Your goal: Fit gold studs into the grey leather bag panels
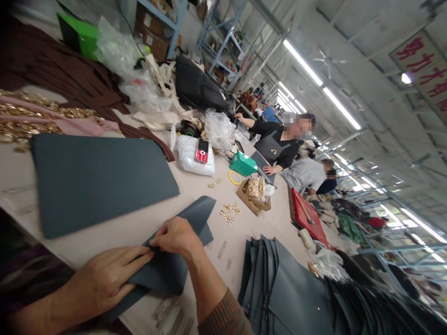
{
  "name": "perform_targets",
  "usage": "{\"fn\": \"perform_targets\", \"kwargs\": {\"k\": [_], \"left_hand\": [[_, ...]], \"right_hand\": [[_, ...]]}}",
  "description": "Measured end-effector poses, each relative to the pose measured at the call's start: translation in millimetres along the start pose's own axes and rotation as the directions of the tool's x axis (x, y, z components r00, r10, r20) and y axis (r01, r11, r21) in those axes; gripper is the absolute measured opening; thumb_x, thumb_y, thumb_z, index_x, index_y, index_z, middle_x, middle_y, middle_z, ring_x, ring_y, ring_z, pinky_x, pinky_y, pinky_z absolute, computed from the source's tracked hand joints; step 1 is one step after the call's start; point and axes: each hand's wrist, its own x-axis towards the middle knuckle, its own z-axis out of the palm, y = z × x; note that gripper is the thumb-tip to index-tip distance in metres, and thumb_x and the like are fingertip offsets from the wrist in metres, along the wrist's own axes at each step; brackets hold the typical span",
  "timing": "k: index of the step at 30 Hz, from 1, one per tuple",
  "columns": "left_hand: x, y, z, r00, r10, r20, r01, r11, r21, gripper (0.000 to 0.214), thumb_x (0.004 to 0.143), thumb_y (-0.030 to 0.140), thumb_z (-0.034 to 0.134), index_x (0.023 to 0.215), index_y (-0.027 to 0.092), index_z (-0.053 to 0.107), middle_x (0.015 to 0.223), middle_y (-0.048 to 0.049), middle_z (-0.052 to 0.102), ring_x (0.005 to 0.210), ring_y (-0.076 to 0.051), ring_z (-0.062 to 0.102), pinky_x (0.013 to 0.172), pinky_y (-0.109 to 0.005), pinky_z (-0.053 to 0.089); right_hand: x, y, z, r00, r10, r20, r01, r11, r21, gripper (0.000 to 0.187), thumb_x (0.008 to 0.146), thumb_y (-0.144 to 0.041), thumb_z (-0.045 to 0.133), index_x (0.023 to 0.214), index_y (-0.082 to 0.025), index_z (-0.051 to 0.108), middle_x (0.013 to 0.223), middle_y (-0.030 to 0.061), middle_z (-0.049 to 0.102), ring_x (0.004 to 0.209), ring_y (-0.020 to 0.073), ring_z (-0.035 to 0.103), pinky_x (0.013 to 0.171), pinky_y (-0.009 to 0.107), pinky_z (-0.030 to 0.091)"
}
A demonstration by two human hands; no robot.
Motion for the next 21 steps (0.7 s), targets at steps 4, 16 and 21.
{"fn": "perform_targets", "kwargs": {"k": [4,16,21], "left_hand": [[6,5,-12.3,0.995,-0.022,0.094,0.025,0.999,-0.030,0.053,0.066,0.005,0.050,0.116,0.015,0.064,0.109,-0.0096,0.070,0.095,-0.025,0.068,0.083,-0.037,0.058],[-14,-15,11.3,0.997,-0.043,-0.066,0.035,0.992,-0.118,0.056,0.080,0.015,0.045,0.129,0.040,0.055,0.123,0.0060,0.066,0.096,-0.019,0.070,0.089,-0.029,0.053],[-12,-3,16.4,0.995,-0.023,-0.095,0.004,0.979,-0.202,0.059,0.075,0.016,0.046,0.128,0.041,0.057,0.128,0.0040,0.064,0.087,-0.019,0.072,0.080,-0.024,0.055]], "right_hand": [[-1,-3,3,1.000,-0.001,-0.006,0.001,1.000,0.014,0.004,0.070,-0.017,0.070,0.066,-0.017,0.067,0.045,-0.0055,0.055,0.043,0.0092,0.054,0.042,0.017,0.044],[-44,43,-15,0.643,-0.024,-0.765,0.110,0.992,0.061,0.065,0.080,-0.028,0.071,0.140,-0.016,0.049,0.145,0.0164,0.049,0.135,0.0283,0.043,0.114,0.045,0.032],[-69,65,-29,0.634,-0.019,-0.773,0.395,0.867,0.303,0.044,0.069,-0.013,0.071,0.113,-0.018,0.072,0.114,0.0036,0.074,0.108,0.0196,0.067,0.099,0.030,0.049]]}}
